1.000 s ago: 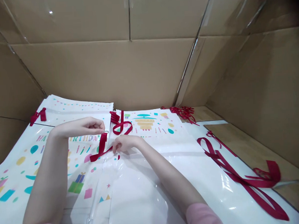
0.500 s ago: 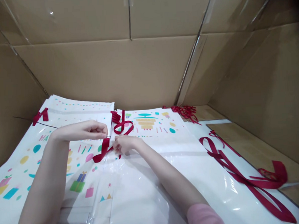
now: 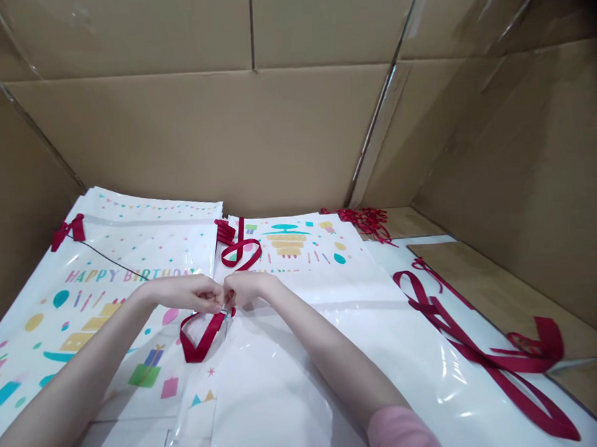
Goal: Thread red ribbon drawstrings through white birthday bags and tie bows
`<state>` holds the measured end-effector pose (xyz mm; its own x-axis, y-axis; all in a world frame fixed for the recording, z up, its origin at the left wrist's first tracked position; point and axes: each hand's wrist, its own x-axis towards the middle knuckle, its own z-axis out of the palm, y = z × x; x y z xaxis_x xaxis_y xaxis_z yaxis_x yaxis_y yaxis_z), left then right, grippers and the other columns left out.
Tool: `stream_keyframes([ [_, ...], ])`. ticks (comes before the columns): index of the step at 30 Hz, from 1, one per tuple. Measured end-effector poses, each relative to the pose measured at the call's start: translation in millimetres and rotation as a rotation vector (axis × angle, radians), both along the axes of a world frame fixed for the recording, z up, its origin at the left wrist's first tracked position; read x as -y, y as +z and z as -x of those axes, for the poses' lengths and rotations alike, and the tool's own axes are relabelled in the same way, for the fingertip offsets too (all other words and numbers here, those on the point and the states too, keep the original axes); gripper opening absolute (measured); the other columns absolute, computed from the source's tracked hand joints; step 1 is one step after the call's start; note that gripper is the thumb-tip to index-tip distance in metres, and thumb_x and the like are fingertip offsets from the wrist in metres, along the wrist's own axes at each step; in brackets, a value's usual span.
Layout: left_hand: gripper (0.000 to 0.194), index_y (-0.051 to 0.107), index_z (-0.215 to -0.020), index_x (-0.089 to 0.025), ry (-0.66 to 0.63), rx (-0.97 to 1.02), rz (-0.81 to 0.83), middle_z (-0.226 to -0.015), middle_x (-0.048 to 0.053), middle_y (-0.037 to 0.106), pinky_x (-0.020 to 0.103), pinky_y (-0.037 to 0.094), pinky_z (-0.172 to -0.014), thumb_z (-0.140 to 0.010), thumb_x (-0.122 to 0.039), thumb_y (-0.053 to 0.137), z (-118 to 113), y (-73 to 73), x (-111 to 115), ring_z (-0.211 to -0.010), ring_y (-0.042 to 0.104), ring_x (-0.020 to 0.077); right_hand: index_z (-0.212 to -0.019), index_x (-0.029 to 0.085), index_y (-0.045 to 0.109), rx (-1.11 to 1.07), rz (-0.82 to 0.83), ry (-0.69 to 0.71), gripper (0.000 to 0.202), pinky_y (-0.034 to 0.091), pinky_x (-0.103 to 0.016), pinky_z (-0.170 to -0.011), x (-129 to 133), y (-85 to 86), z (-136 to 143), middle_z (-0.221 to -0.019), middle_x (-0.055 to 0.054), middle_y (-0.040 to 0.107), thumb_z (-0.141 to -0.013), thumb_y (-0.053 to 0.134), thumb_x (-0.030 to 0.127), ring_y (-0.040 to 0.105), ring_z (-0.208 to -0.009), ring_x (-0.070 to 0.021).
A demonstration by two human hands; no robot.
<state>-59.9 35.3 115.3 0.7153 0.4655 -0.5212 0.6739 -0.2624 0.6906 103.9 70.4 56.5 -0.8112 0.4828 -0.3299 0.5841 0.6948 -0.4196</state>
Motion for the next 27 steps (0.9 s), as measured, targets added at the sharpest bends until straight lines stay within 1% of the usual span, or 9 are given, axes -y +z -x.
stream_keyframes([
  [2, 0.032, 0.052, -0.076, -0.015, 0.013, -0.011, -0.014, -0.064, -0.002, 0.039, 0.02, 0.024, -0.05, -0.084, -0.046, 0.05, 1, -10.7, -1, -0.056, 0.031, 0.0081, -0.095, 0.016, 0.07, -0.007, 0.003, 0.018, 0.024, 0.035, -0.019, -0.053, -1, -0.4, 0, -0.088, -0.003, 0.069, -0.072, 0.063, 0.017, 0.059, -0.071, -0.0134],
  [4, 0.032, 0.054, -0.079, -0.015, 0.036, -0.01, -0.033, -0.065, -0.002, 0.041, 0.02, 0.025, -0.051, -0.084, -0.046, 0.051, 2, -17.5, -1, -0.057, 0.033, 0.0086, -0.098, 0.015, 0.07, -0.021, 0.027, 0.037, 0.025, 0.036, -0.018, -0.054, -2, -1.1, -1, -0.088, -0.004, 0.069, -0.074, 0.063, 0.017, 0.058, -0.071, -0.0121],
  [7, 0.033, 0.057, -0.082, -0.015, 0.079, -0.011, -0.07, -0.067, -0.002, 0.044, 0.02, 0.027, -0.052, -0.083, -0.047, 0.052, 2, -24.5, 0, -0.058, 0.035, 0.009, -0.098, 0.013, 0.069, -0.035, 0.047, 0.041, 0.024, 0.036, -0.017, -0.055, -4, -2.7, -3, -0.086, -0.004, 0.068, -0.076, 0.063, 0.019, 0.056, -0.069, -0.0114],
  [10, 0.033, 0.059, -0.087, -0.014, 0.094, -0.039, -0.084, -0.067, -0.001, 0.047, 0.02, 0.028, -0.053, -0.083, -0.047, 0.051, 1, -30.0, 1, -0.059, 0.038, 0.0097, -0.099, 0.012, 0.068, -0.051, 0.063, 0.062, 0.024, 0.037, -0.017, -0.055, -7, -5.0, -4, -0.086, -0.004, 0.067, -0.077, 0.062, 0.02, 0.054, -0.069, -0.0111],
  [12, 0.032, 0.058, -0.085, -0.014, 0.097, -0.061, -0.09, -0.066, -0.001, 0.046, 0.02, 0.028, -0.053, -0.083, -0.045, 0.051, 0, -32.6, 1, -0.058, 0.037, 0.0097, -0.099, 0.012, 0.068, -0.058, 0.07, 0.078, 0.024, 0.037, -0.017, -0.056, -9, -7.5, -4, -0.087, -0.004, 0.066, -0.078, 0.062, 0.021, 0.054, -0.07, -0.0108],
  [16, 0.03, 0.058, -0.079, -0.014, 0.119, -0.071, -0.121, -0.063, -0.002, 0.043, 0.02, 0.025, -0.052, -0.082, -0.043, 0.05, -2, -35.4, 4, -0.057, 0.034, 0.0095, -0.098, 0.014, 0.069, -0.053, 0.058, 0.069, 0.024, 0.037, -0.017, -0.057, -12, -13.3, -2, -0.089, -0.003, 0.066, -0.078, 0.063, 0.023, 0.054, -0.072, -0.0109],
  [19, 0.029, 0.059, -0.078, -0.014, 0.154, -0.075, -0.156, -0.064, -0.001, 0.044, 0.02, 0.026, -0.053, -0.08, -0.041, 0.049, -4, -36.7, 7, -0.058, 0.035, 0.0098, -0.098, 0.013, 0.068, -0.038, 0.052, 0.072, 0.024, 0.037, -0.017, -0.058, -13, -16.0, -1, -0.089, -0.004, 0.066, -0.079, 0.062, 0.025, 0.054, -0.072, -0.011],
  [24, 0.027, 0.058, -0.073, -0.015, 0.192, -0.134, -0.219, -0.061, -0.002, 0.045, 0.021, 0.026, -0.052, -0.079, -0.039, 0.047, -9, -39.9, 10, -0.055, 0.035, 0.0094, -0.098, 0.013, 0.068, -0.025, 0.041, 0.086, 0.023, 0.036, -0.017, -0.056, -11, -15.4, -1, -0.088, -0.004, 0.066, -0.08, 0.06, 0.025, 0.054, -0.07, -0.0105],
  [27, 0.027, 0.059, -0.069, -0.015, 0.195, -0.162, -0.285, -0.061, -0.001, 0.048, 0.021, 0.027, -0.053, -0.079, -0.039, 0.048, -12, -42.5, 10, -0.056, 0.039, 0.01, -0.097, 0.012, 0.068, -0.019, 0.032, 0.091, 0.024, 0.035, -0.018, -0.055, -10, -14.0, -1, -0.087, -0.005, 0.066, -0.08, 0.06, 0.027, 0.054, -0.069, -0.0109],
])
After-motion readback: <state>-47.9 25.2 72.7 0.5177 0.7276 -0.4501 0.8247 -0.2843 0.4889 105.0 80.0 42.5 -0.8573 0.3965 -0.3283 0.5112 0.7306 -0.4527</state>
